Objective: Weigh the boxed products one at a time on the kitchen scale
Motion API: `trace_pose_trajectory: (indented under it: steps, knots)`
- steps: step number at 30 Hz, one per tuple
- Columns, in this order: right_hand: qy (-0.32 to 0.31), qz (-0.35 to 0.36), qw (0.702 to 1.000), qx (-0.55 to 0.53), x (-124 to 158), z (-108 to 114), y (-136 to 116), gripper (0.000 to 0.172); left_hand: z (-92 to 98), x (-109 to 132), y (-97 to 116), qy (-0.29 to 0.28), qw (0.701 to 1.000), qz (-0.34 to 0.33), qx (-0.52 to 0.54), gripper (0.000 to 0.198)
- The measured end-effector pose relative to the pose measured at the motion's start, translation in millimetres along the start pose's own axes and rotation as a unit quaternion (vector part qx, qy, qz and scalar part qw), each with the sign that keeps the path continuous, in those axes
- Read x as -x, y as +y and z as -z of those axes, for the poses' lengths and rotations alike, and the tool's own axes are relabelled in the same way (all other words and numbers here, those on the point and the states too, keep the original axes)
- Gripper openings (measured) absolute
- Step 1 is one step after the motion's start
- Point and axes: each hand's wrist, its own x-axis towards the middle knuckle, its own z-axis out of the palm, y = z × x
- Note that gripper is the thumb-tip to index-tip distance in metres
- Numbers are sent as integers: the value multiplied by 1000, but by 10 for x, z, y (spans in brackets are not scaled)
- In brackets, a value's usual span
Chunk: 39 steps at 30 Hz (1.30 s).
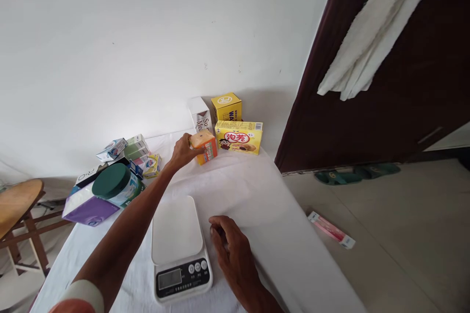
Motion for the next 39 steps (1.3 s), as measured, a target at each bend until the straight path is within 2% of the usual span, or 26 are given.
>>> trace_pose_trajectory:
  steps: [5,9,13,16,19,22,27,32,34,37,39]
  knots:
    - [-1,0,1000,5,-14,12,-3,23,315,502,-128,27,999,13,32,48]
    - [-11,-16,1000,12,-7,40,-32,27,781,1041,-172,58,995,-3,81,53]
    - [-32,-37,998,34,-6,42,-36,32,1173,1676,-138,51,996,-7,73,55]
    - [-33,-41,998,46,-15,28,-24,34,1246,2090,-132,31,996,3,81,53]
    - [-41,-51,996,57,-18,22,-34,37,1175,2358,-174,23,996,13,81,53]
    - [-51,-67,995,62,-11,26,-62,39,1075,2473,-219,20,997,8,70,52]
    - [-46,-73,994,62,0,29,-83,40,1031,2483,-211,-1,998,-7,68,56]
    - [-44,-69,994,69,-6,27,-81,39,1078,2520,-161,-20,999,-7,34,91]
    - [-42,-70,994,69,-12,26,-80,38,1073,2552,-158,-13,999,-13,30,99]
    - [-39,-68,994,72,-27,23,-75,38,1038,2584,-175,15,999,-13,32,96]
    - [-37,-75,994,75,-38,23,-72,40,1003,2583,-189,29,999,-3,38,88]
